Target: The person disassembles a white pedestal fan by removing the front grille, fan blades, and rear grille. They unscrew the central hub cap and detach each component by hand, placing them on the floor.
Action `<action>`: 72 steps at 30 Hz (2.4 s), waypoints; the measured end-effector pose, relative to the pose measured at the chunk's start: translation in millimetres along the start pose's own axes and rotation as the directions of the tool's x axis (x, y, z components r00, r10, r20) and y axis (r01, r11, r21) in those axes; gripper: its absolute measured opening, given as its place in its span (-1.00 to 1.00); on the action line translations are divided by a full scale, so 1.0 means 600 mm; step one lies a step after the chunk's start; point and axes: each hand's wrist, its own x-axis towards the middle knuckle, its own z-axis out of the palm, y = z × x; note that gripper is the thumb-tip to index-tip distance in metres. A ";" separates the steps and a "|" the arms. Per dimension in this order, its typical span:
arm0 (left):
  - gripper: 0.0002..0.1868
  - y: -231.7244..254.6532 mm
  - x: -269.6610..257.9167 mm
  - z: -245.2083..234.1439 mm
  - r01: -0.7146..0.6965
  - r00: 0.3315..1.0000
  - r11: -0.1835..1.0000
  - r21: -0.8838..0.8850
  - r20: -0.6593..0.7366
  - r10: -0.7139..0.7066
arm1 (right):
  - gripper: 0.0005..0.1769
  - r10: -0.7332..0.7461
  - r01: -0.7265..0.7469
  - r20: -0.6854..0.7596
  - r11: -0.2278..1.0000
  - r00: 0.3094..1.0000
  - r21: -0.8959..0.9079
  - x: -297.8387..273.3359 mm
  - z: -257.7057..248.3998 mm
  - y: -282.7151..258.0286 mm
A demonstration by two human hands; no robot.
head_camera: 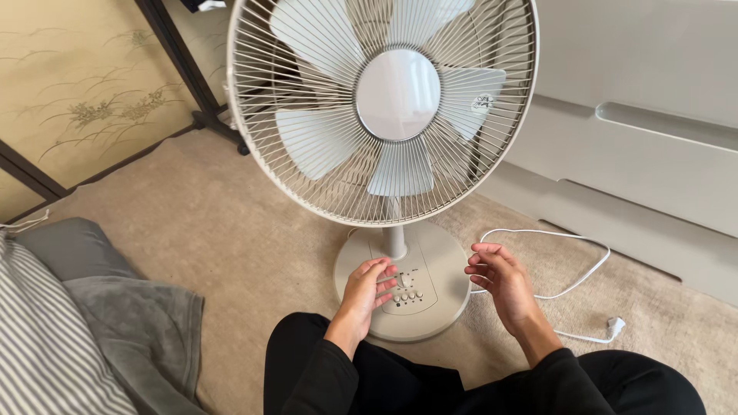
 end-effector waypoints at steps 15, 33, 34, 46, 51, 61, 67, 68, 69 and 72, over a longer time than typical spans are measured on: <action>-0.58 -0.044 0.065 -0.050 0.076 0.997 0.996 -0.048 0.008 -0.075 | -0.71 0.110 -0.112 -0.033 0.988 0.993 -0.104 0.054 0.016 0.060; -0.40 0.234 0.003 -0.078 -0.526 0.850 0.703 -0.479 -0.289 0.440 | -0.77 -0.453 0.467 -0.336 0.883 0.826 -0.043 0.142 0.060 -0.128; -0.42 0.245 -0.005 -0.076 -0.574 0.817 0.662 -0.482 -0.285 0.501 | -0.76 -0.508 0.511 -0.356 0.855 0.784 -0.095 0.138 0.064 -0.138; -0.49 0.336 -0.082 -0.064 -0.772 0.628 0.624 -0.119 -0.289 0.722 | -0.74 -0.870 0.862 0.241 0.316 0.430 -0.397 0.039 0.243 -0.262; -0.55 0.360 -0.083 -0.083 -0.835 0.530 0.551 0.018 -0.249 0.811 | -0.70 -0.804 0.873 0.353 0.391 0.479 -0.292 0.035 0.280 -0.299; -0.59 0.388 -0.080 -0.091 -0.765 0.576 0.623 0.162 -0.261 0.775 | -0.65 -0.769 0.871 0.431 0.328 0.471 -0.367 0.022 0.308 -0.333; -0.58 0.375 -0.065 -0.075 -0.875 0.353 0.421 0.239 -0.281 0.893 | -0.62 -0.701 0.818 0.429 0.440 0.570 -0.370 0.019 0.327 -0.320; -0.57 0.383 -0.064 -0.074 -0.892 0.349 0.409 0.193 -0.280 0.894 | -0.61 -0.693 0.804 0.415 0.456 0.590 -0.381 0.019 0.333 -0.323; -0.58 0.387 -0.068 -0.076 -0.876 0.371 0.433 0.210 -0.281 0.885 | -0.60 -0.684 0.789 0.401 0.473 0.609 -0.392 0.017 0.339 -0.327; -0.60 0.388 -0.081 -0.078 -0.836 0.401 0.474 0.277 -0.283 0.871 | -0.59 -0.678 0.788 0.405 0.491 0.613 -0.372 0.013 0.349 -0.335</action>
